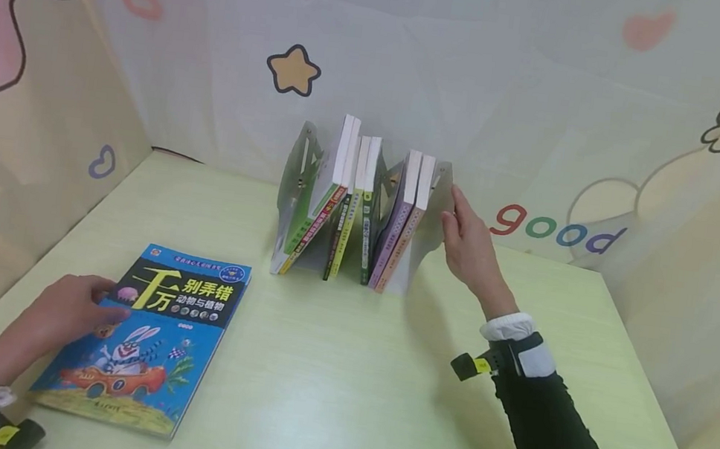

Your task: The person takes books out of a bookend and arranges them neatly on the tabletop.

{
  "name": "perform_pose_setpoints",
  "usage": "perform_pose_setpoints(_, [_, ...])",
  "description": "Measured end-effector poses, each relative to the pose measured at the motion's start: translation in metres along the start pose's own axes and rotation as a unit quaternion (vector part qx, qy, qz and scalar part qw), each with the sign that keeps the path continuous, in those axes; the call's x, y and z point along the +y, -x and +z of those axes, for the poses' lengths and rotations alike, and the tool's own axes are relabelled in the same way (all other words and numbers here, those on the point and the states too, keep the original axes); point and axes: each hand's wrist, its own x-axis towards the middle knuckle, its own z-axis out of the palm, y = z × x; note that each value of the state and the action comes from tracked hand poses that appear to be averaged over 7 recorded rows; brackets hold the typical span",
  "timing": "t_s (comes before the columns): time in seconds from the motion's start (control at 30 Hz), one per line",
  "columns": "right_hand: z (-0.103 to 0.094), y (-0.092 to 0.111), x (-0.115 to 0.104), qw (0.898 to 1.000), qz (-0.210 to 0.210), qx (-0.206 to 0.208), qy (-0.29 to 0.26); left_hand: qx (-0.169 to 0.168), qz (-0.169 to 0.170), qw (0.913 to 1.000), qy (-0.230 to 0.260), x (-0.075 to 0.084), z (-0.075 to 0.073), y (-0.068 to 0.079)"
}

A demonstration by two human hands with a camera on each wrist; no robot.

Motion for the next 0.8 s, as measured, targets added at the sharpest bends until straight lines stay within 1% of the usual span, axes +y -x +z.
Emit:
perform_pose_setpoints(0.07, [-0.0002, 0.0002, 0.0001, 1.000, -0.001, -0.001, 0.000, 0.001, -0.003, 1.0000, -0.005, -0.0003, -0.0013, 0.0002])
perform_pose_setpoints(0.23, [-0.0005, 0.0005, -0.0006, 1.000, 0.000, -0.001, 0.000, -0.022, -0.018, 0.9996, -0.005, -0.0022, -0.0058, -0.0006])
perform_pose_setpoints(0.37, [0.0001, 0.0002, -0.0006, 1.000, -0.004, 0.000, -0.002, -0.036, -0.021, 0.9991, 0.003, -0.0053, -0.0078, -0.0025])
perform_pose_setpoints(0.8, [-0.0003, -0.0003, 0.0005, 1.000, -0.009, -0.004, 0.006, -0.038, -0.019, 0.9991, 0.002, -0.0062, -0.0080, -0.0030])
